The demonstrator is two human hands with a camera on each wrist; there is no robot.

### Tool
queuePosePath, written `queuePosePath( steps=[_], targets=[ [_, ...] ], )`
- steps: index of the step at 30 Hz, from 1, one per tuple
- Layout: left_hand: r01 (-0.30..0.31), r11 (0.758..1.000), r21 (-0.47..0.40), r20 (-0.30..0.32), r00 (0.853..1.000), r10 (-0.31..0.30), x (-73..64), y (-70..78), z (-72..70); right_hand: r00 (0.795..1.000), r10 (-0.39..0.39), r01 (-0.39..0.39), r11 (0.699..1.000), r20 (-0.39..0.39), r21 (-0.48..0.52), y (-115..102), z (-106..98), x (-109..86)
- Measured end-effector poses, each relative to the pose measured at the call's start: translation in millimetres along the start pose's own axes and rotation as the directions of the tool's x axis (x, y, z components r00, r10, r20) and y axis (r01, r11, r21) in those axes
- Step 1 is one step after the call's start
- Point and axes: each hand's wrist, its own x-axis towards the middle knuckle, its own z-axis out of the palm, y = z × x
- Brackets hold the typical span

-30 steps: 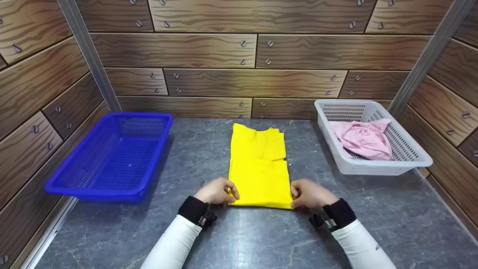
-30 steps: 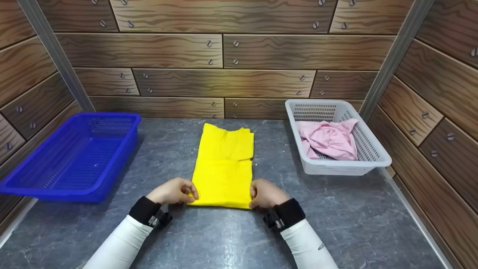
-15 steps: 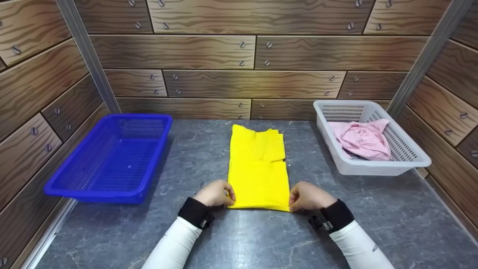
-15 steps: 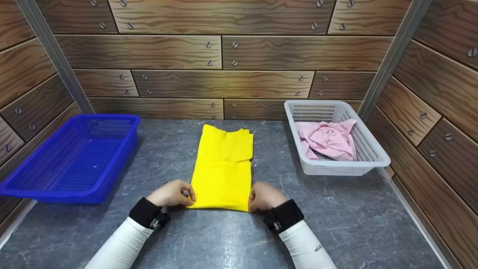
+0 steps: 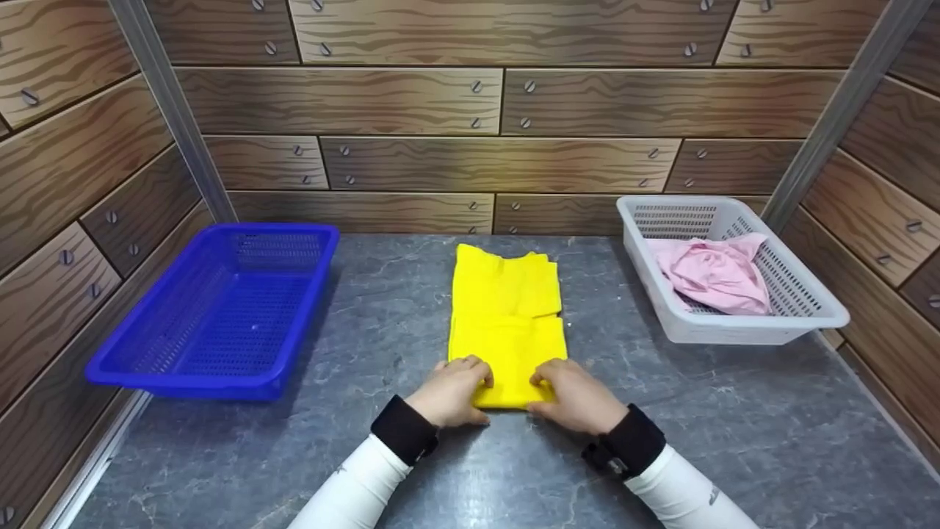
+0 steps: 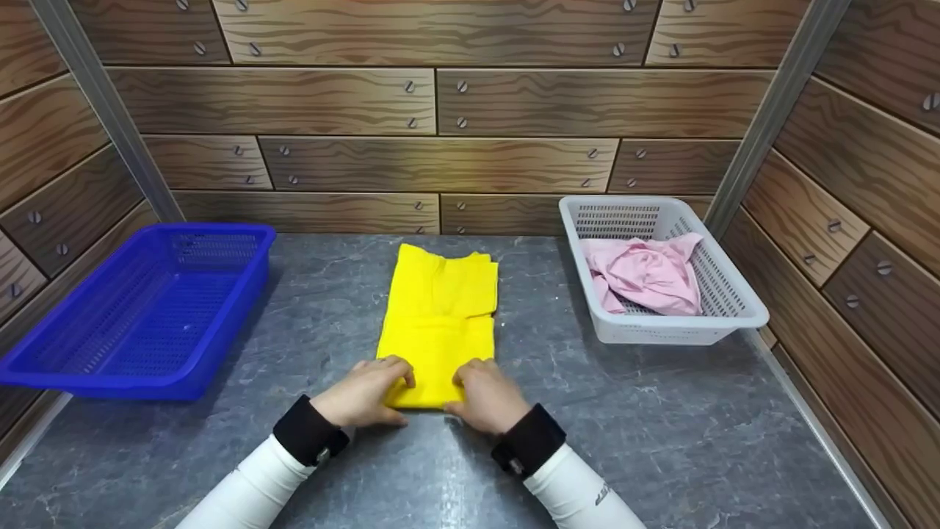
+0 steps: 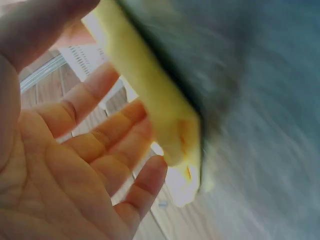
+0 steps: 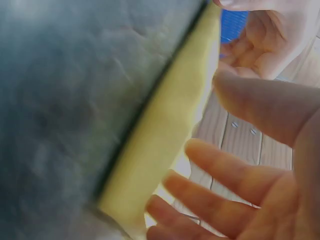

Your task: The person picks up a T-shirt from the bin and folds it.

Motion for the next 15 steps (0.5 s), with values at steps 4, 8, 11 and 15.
queuePosePath(
  steps=[4, 8, 11, 15],
  targets=[
    [-0.023, 0.995, 0.101, -0.022, 0.999, 0.025, -0.3, 0.0, 1.2, 1.0, -0.028, 0.029, 0.998, 0.004, -0.047, -0.3, 3.1, -0.9],
    [-0.063, 0.987, 0.151, -0.057, 0.996, 0.072, -1.1, 0.9, 1.1, 1.0, -0.014, 0.015, 0.999, 0.024, -0.031, 0.6, 4.1, -0.7],
    [-0.064, 0.989, 0.13, -0.068, 0.995, 0.073, -0.5, 1.7, 0.0, 0.999, 0.005, -0.004, 1.0, 0.038, -0.017, 0.4, 4.3, -0.6],
    [-0.04, 0.996, 0.081, -0.088, 0.995, 0.047, 1.2, 0.2, -0.8, 0.998, 0.04, -0.038, 0.999, 0.054, -0.032, 1.3, 4.2, -1.7]
  ],
)
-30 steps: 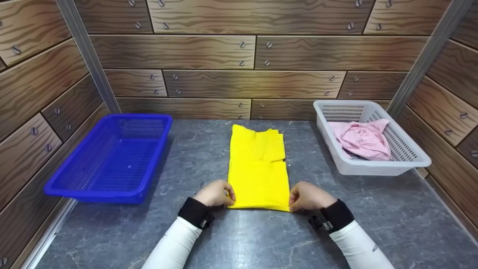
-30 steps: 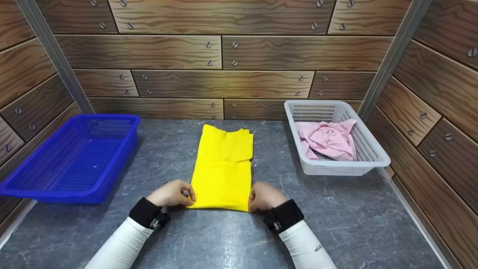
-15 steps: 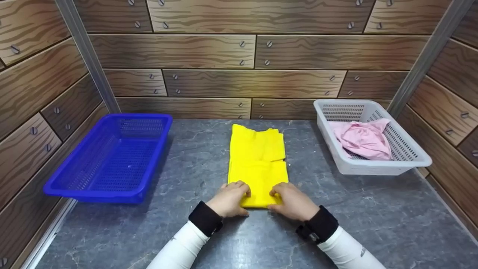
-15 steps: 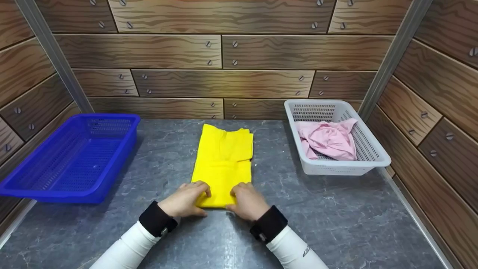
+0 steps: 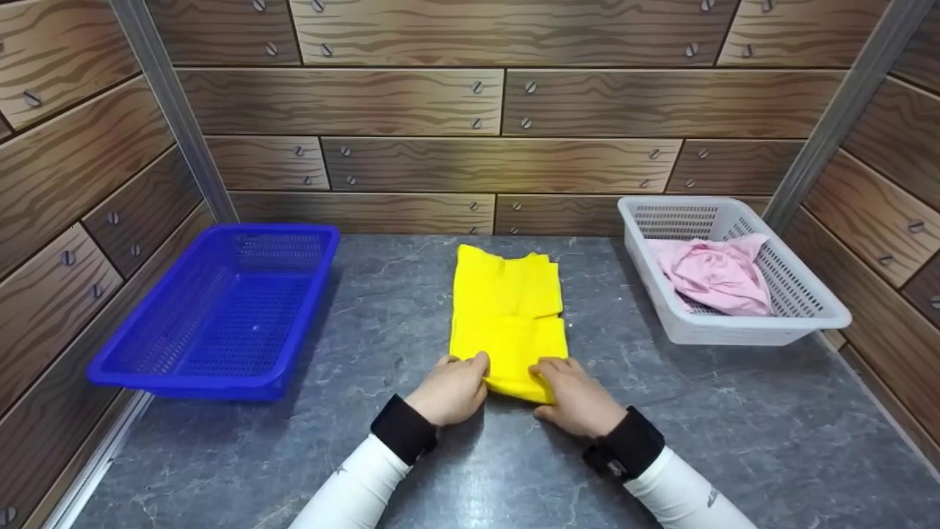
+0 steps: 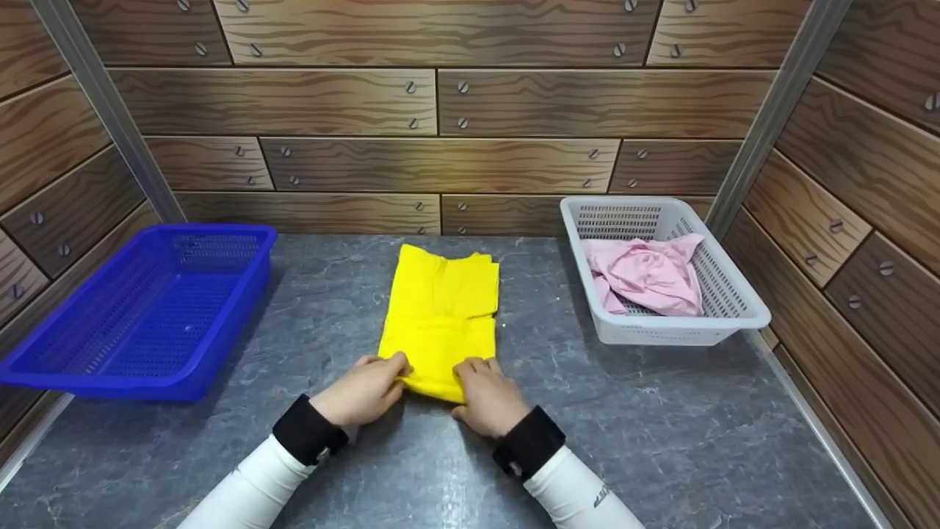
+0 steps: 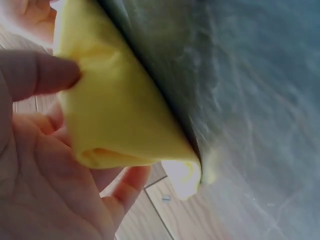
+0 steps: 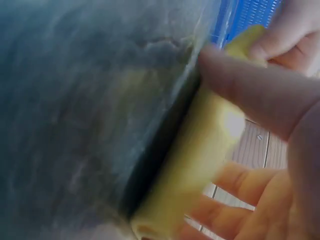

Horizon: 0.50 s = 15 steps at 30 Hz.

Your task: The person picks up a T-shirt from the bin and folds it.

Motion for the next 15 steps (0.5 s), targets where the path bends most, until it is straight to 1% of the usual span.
queuePosePath(
  steps=[3, 5, 7, 10, 12, 15],
  targets=[
    [0.006, 1.0, -0.022, -0.014, 1.0, -0.007, -0.1, -2.5, 0.5, 0.999, 0.03, -0.03, 0.999, 0.01, -0.015, 3, -2, -1.4],
    [0.012, 1.0, -0.023, 0.001, 1.0, -0.012, -1.1, -4.2, 0.3, 1.0, 0.027, -0.027, 1.0, 0.011, -0.014, 6, -4, -2.0],
    [0.022, 1.0, -0.01, 0.028, 0.999, -0.021, -2.4, -6.1, -0.2, 1.0, -0.003, 0.003, 1.0, 0.008, -0.011, 10, -6, -1.8],
    [0.032, 0.999, 0.042, 0.054, 0.998, -0.035, -4.4, -8.8, -0.4, 0.998, -0.061, 0.061, 0.998, 0.01, -0.012, 15, -9, -1.1],
    [0.032, 0.997, 0.073, 0.033, 0.999, -0.034, -5.0, -10.2, -0.6, 0.997, -0.075, 0.075, 0.997, 0.019, -0.015, 16, -12, -0.9],
    [0.035, 0.996, 0.079, 0.006, 0.999, -0.035, -5.4, -11.1, -4.0, 0.998, -0.018, 0.019, 1.0, 0.057, -0.002, 14, -17, -0.2]
  ],
)
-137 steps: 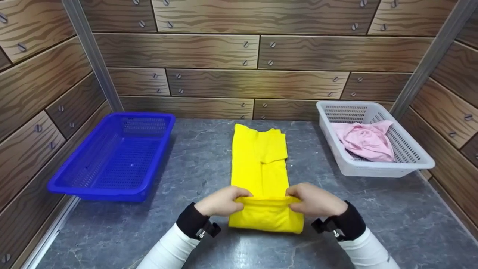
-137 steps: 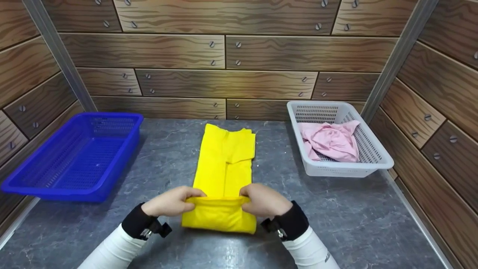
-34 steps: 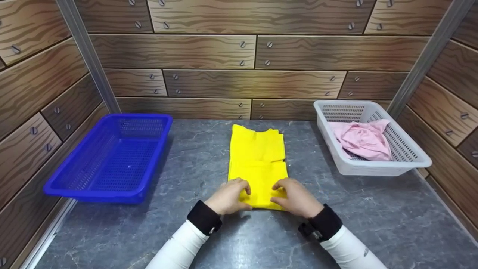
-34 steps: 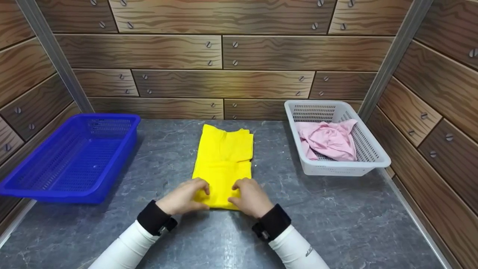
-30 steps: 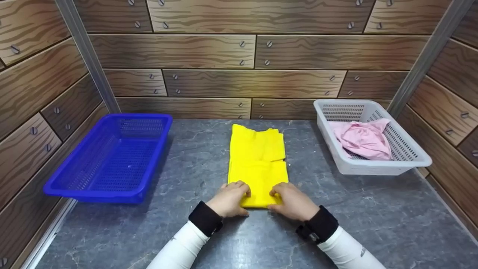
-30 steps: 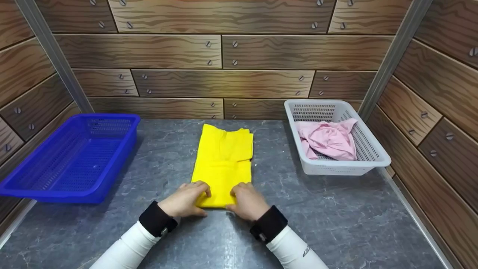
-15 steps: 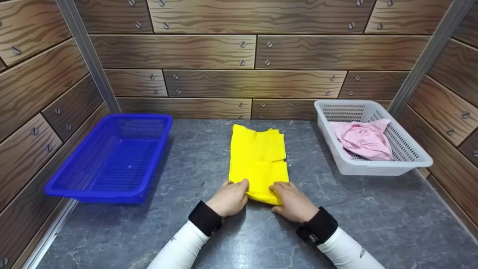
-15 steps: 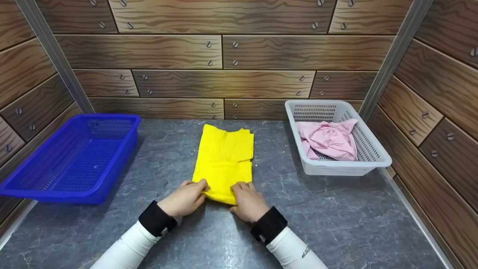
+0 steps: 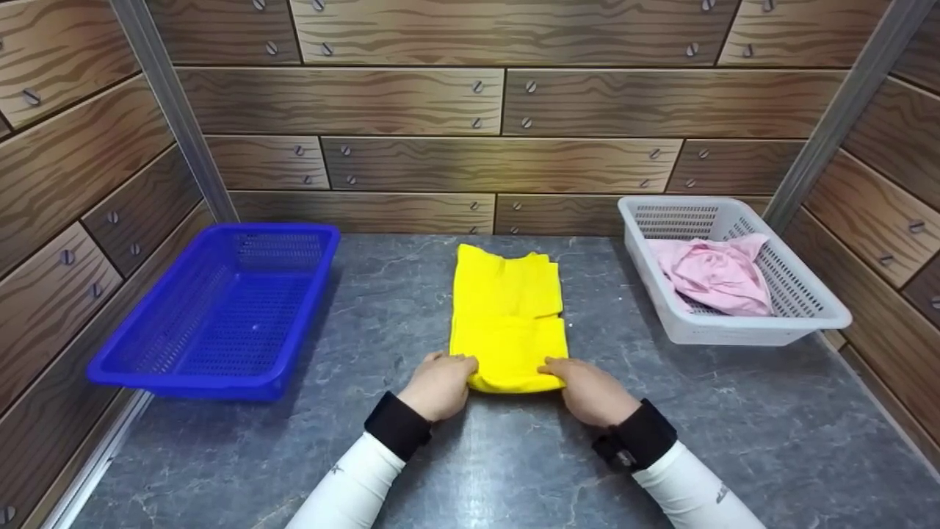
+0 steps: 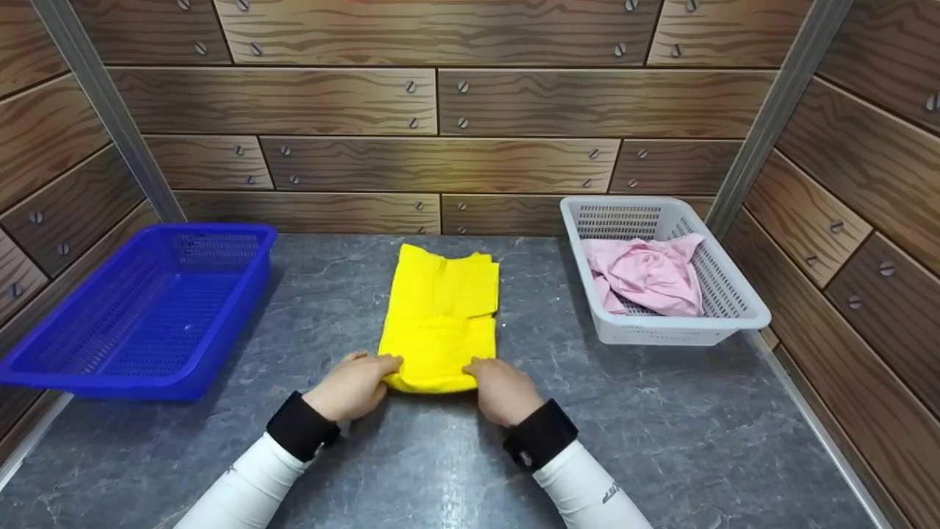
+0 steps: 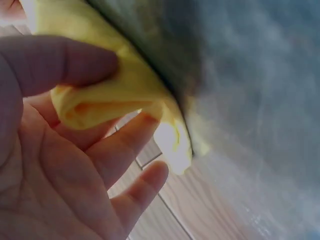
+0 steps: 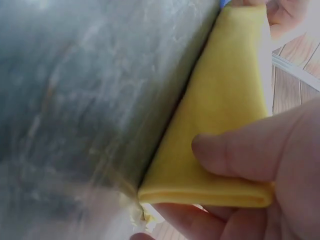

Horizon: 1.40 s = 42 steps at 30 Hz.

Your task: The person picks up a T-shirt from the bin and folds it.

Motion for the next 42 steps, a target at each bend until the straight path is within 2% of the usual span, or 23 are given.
queuePosePath(
  steps=[2, 4, 6, 9, 12, 16, 18, 19, 21, 24, 25, 27, 29, 31, 34, 37, 39, 42],
  targets=[
    [0.001, 1.0, -0.022, 0.004, 1.0, -0.001, -0.8, -0.5, -4.6, 0.999, 0.043, -0.043, 0.999, 0.031, 0.004, -2, -4, -0.8],
    [0.017, 0.998, -0.068, 0.044, 0.999, -0.014, -1.8, -0.7, -11.1, 0.996, 0.064, -0.064, 0.998, 0.059, 0.011, -3, -10, -2.4],
    [0.038, 0.989, -0.142, 0.099, 0.995, -0.024, -2.9, -0.7, -18.4, 0.998, 0.009, -0.01, 1.0, 0.069, 0.017, -2, -18, -5.7],
    [0.063, 0.966, -0.249, 0.19, 0.982, -0.016, -4.7, -0.3, -31.9, 0.991, -0.083, 0.074, 0.994, 0.109, 0.081, -1, -33, -10.2],
    [0.027, 0.947, -0.319, 0.258, 0.964, 0.059, -6.9, -0.1, -46.2, 0.971, -0.142, 0.107, 0.977, 0.193, 0.182, -2, -50, -15.2],
    [-0.034, 0.914, -0.405, 0.319, 0.931, 0.176, -9.7, -1.4, -63.5, 0.938, -0.144, 0.051, 0.957, 0.315, 0.285, -7, -71, -23.8],
    [-0.039, 0.894, -0.445, 0.329, 0.922, 0.204, -10.1, -3.1, -69.5, 0.931, -0.13, 0.02, 0.951, 0.341, 0.308, -9, -78, -26.8],
    [-0.037, 0.887, -0.461, 0.324, 0.923, 0.208, -10.0, -4.5, -71.2, 0.932, -0.112, -0.003, 0.949, 0.344, 0.317, -10, -80, -27.6],
    [-0.032, 0.874, -0.485, 0.295, 0.935, 0.198, -9.4, -7.6, -73.2, 0.943, -0.085, -0.027, 0.944, 0.32, 0.33, -10, -82, -26.7],
    [0.015, 0.841, -0.541, 0.217, 0.968, 0.122, -7.8, -12.9, -71.8, 0.973, -0.045, -0.041, 0.932, 0.227, 0.36, -6, -79, -21.5],
    [0.035, 0.821, -0.57, 0.182, 0.98, 0.085, -6.6, -14.8, -70.1, 0.981, -0.026, -0.049, 0.923, 0.19, 0.381, -4, -78, -18.7],
    [0.088, 0.761, -0.643, 0.12, 0.993, -0.014, -3.2, -17.9, -66.4, 0.992, 0.022, -0.076, 0.893, 0.125, 0.444, 0, -73, -11.9],
    [0.14, 0.686, -0.714, 0.076, 0.99, -0.123, 3.9, -20.7, -61.4, 0.994, 0.09, -0.112, 0.842, 0.068, 0.527, 4, -70, -4.0],
    [0.184, 0.614, -0.767, 0.055, 0.973, -0.223, 13.4, -23.6, -56.6, 0.987, 0.161, -0.144, 0.774, 0.03, 0.616, 8, -65, 6.9],
    [0.264, 0.512, -0.818, 0.074, 0.929, -0.362, 31.3, -29.0, -49.1, 0.967, 0.256, -0.177, 0.673, -0.002, 0.718, 15, -56, 26.5],
    [0.336, 0.442, -0.832, 0.105, 0.878, -0.468, 49.3, -34.9, -40.8, 0.949, 0.315, -0.202, 0.601, 0.003, 0.773, 22, -45, 47.3],
    [0.376, 0.426, -0.823, 0.119, 0.847, -0.518, 58.8, -39.1, -34.0, 0.936, 0.352, -0.233, 0.584, 0.016, 0.777, 29, -36, 59.7],
    [0.428, 0.441, -0.789, 0.124, 0.813, -0.569, 68.4, -45.2, -22.8, 0.917, 0.397, -0.278, 0.592, 0.026, 0.756, 37, -23, 74.8]
  ],
)
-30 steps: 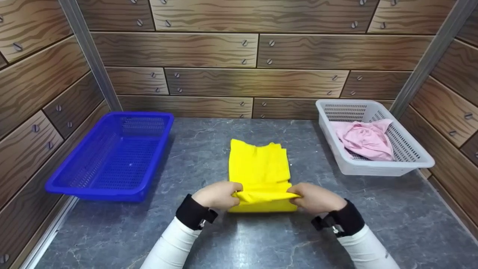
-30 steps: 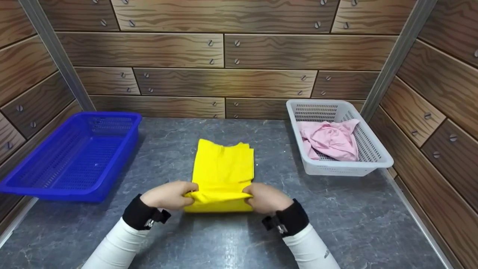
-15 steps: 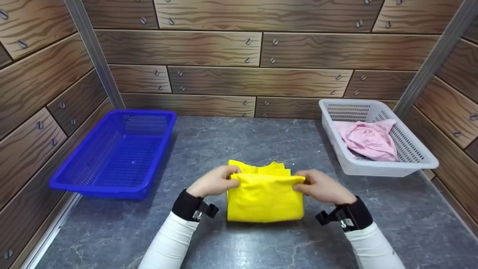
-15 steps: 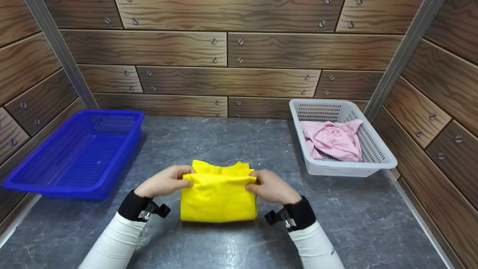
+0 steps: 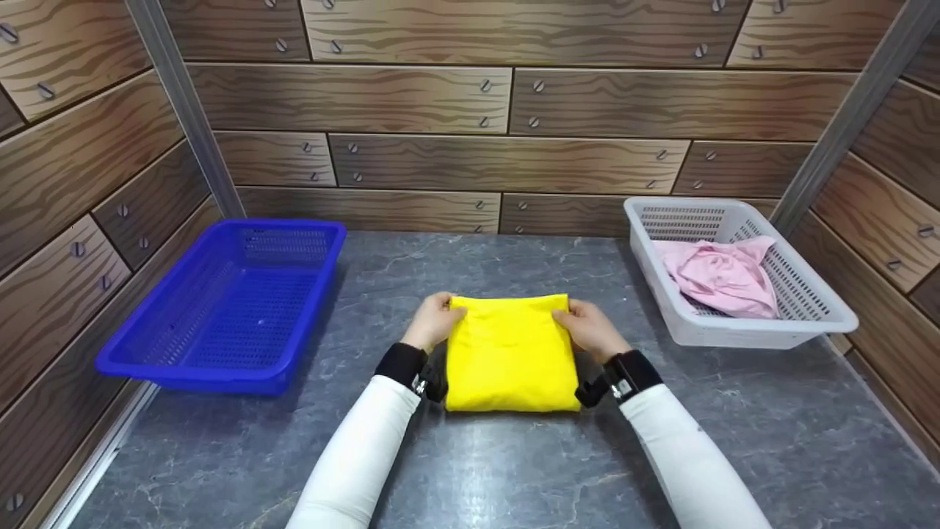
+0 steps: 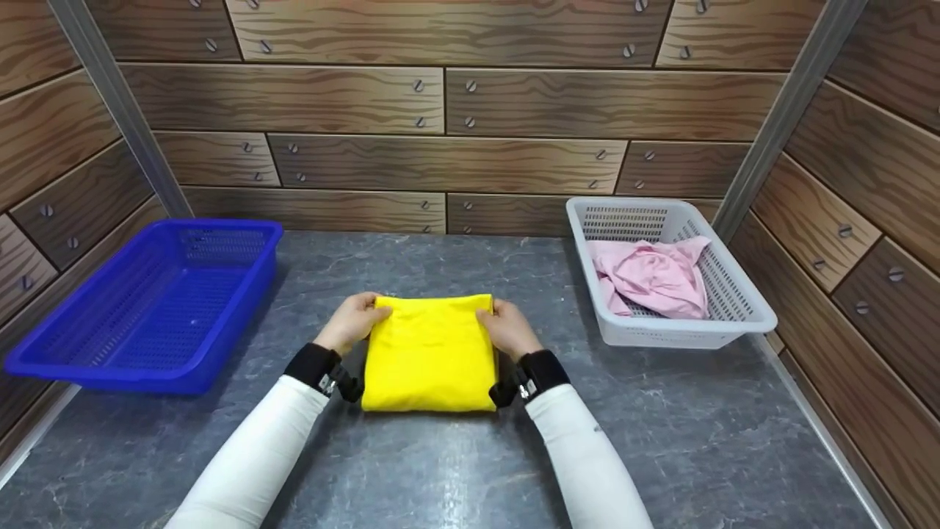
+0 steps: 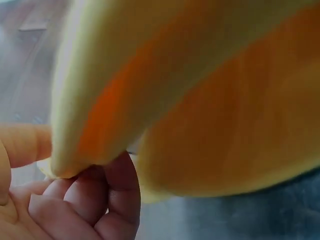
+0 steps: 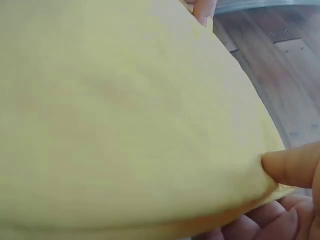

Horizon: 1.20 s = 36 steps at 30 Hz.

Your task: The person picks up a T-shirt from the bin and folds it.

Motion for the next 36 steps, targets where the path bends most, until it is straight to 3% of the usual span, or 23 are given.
queuePosePath(
  steps=[8, 14, 17, 20, 22, 23, 26, 28, 30, 33, 36],
  targets=[
    [0.033, 0.989, 0.142, -0.078, 0.997, -0.022, 16.6, -20.2, 10.1, 0.992, 0.125, -0.124, 0.992, 0.013, -0.015, 21, 9, 20.7],
    [0.088, 0.987, 0.136, -0.114, 0.991, -0.072, 16.2, -21.3, 8.0, 0.982, 0.185, -0.185, 0.983, -0.033, -0.007, 23, 5, 18.0],
    [0.071, 0.981, 0.182, -0.127, 0.991, -0.048, 6.6, -20.7, 6.5, 0.988, 0.129, -0.138, 0.984, -0.083, -0.111, 22, 4, 7.0],
    [-0.019, 0.953, 0.304, -0.125, 0.99, 0.059, -15.3, -19.2, 10.3, 0.994, -0.026, -0.01, 0.945, -0.108, -0.325, 16, 11, -14.7],
    [-0.118, 0.904, 0.412, -0.07, 0.984, 0.161, -36.9, -15.9, 17.5, 0.982, -0.173, 0.121, 0.884, -0.076, -0.451, 11, 22, -35.5],
    [-0.18, 0.868, 0.464, -0.025, 0.976, 0.215, -49.2, -13.7, 22.3, 0.97, -0.238, 0.191, 0.855, -0.037, -0.483, 8, 29, -47.0],
    [-0.359, 0.71, 0.606, 0.18, 0.931, 0.318, -85.6, -8.6, 38.4, 0.924, -0.361, 0.369, 0.757, 0.126, -0.54, 4, 52, -80.5],
    [-0.446, 0.597, 0.667, 0.317, 0.895, 0.314, -104.1, -8.4, 47.1, 0.9, -0.351, 0.436, 0.701, 0.259, -0.564, 4, 61, -96.8],
    [-0.489, 0.518, 0.702, 0.41, 0.872, 0.268, -117.2, -10.1, 51.3, 0.885, -0.286, 0.459, 0.672, 0.368, -0.581, 5, 65, -106.9],
    [-0.493, 0.467, 0.734, 0.468, 0.866, 0.179, -128.2, -13.5, 50.7, 0.871, -0.179, 0.455, 0.647, 0.457, -0.613, 10, 62, -113.4],
    [-0.464, 0.476, 0.747, 0.483, 0.871, 0.09, -133.5, -14.9, 45.2, 0.874, -0.09, 0.42, 0.635, 0.477, -0.649, 14, 54, -115.7]
  ],
)
